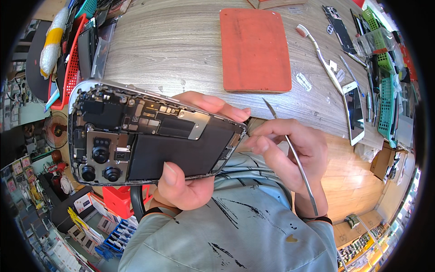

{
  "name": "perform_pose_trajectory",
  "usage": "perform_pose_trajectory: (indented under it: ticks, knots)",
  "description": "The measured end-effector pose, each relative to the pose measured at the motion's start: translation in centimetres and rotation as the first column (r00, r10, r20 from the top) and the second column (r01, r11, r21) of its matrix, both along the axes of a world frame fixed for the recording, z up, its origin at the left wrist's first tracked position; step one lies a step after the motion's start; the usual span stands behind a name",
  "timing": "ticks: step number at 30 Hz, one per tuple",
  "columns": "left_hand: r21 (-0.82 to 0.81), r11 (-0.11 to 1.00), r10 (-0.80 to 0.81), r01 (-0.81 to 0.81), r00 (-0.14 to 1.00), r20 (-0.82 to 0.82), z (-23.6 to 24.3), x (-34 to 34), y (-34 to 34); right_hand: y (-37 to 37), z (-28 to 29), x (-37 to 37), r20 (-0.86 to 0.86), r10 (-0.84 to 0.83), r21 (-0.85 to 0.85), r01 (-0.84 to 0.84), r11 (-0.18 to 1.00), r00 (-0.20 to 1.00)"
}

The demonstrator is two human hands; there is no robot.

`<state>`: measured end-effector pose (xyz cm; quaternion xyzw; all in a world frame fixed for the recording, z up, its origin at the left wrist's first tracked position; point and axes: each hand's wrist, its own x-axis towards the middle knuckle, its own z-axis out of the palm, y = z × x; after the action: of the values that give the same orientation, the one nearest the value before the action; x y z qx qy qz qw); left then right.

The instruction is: The person uses a metal spudger to carefully pry and separate the back cover of a disassembled smartphone. They work along the edges and around the camera module, gradually lifting the cover while holding the phone steady.

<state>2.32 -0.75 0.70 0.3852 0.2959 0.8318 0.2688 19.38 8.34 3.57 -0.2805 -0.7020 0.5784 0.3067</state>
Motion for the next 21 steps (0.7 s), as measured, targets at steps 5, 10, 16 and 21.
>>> perform_pose_trajectory:
  ticks: [5, 10, 16, 21]
  knots:
    - [-0.069, 0.998, 0.007, -0.007, 1.0, 0.001, 0.2, 0.5, -0.5, -0.1, -0.1, -0.4, -0.004, 0.073, -0.006, -0.073, 0.997, 0.997]
    - [-0.221, 0.972, -0.078, 0.085, 0.996, 0.042, 1.8, -0.1, -1.3, -0.2, 0.4, -0.7, 0.068, 0.047, 0.048, -0.05, 0.998, 0.997]
    - [-0.15, 0.98, -0.13, 0.131, 0.991, 0.017, 0.9, -0.4, -0.7, 0.0, 0.6, -1.1, 0.1, -0.016, 0.273, -0.012, 0.962, 0.995]
    - [-0.157, 0.975, -0.167, 0.156, 0.984, -0.058, 0.1, -0.5, -0.6, -0.6, 1.3, -1.4, 0.206, -0.138, 0.419, 0.041, 0.907, 0.969]
